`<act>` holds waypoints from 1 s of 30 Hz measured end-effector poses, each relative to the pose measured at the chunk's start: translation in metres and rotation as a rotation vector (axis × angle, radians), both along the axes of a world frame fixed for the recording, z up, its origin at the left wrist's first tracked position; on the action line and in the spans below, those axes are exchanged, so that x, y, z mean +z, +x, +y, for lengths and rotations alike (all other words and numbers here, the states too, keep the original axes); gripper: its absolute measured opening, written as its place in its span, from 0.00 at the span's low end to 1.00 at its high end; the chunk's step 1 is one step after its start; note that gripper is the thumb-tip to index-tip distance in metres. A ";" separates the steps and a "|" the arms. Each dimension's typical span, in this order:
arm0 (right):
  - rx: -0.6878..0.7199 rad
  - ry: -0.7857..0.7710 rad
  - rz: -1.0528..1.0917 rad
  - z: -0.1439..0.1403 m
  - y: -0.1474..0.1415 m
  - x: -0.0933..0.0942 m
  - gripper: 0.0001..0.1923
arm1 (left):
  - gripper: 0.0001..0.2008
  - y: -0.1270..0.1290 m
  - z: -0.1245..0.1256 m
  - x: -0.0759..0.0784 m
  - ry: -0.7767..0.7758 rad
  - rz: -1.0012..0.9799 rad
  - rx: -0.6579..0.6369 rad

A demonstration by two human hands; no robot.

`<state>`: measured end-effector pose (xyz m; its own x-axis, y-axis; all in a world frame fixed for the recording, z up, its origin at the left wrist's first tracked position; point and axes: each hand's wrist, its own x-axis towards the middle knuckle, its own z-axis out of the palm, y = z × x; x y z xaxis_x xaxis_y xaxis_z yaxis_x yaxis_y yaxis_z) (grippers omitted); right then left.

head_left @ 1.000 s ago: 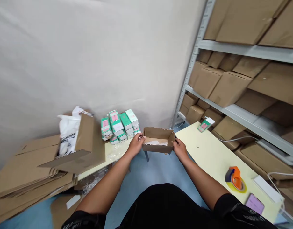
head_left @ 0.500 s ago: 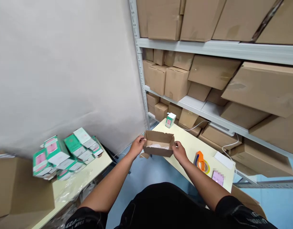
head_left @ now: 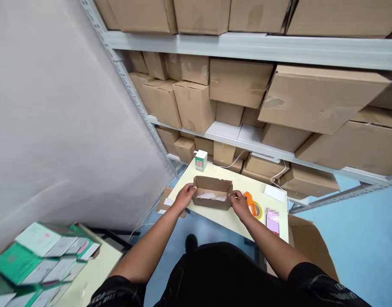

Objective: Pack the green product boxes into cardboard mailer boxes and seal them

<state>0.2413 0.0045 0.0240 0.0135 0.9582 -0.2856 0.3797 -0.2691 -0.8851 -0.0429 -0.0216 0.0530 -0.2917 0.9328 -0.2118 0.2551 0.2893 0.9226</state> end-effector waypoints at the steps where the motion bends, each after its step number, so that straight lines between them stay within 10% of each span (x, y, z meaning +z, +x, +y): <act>1: -0.033 -0.002 -0.009 0.001 0.001 -0.001 0.20 | 0.20 0.000 0.008 -0.003 0.002 -0.008 -0.029; 18: -0.337 -0.070 -0.131 0.024 -0.026 -0.039 0.19 | 0.14 -0.019 0.099 -0.070 -0.179 -0.074 -0.269; 27: -0.334 -0.085 -0.117 0.021 -0.025 -0.023 0.24 | 0.31 -0.042 0.195 -0.039 0.263 0.599 -0.140; 30: -0.320 -0.078 -0.131 0.020 -0.022 -0.020 0.24 | 0.39 -0.037 0.229 -0.032 0.175 0.733 -0.145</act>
<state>0.2192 0.0245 0.0038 0.3512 0.8748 -0.3339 0.3738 -0.4579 -0.8066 -0.0797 0.2074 0.0214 -0.1728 0.9746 0.1428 0.8438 0.0716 0.5319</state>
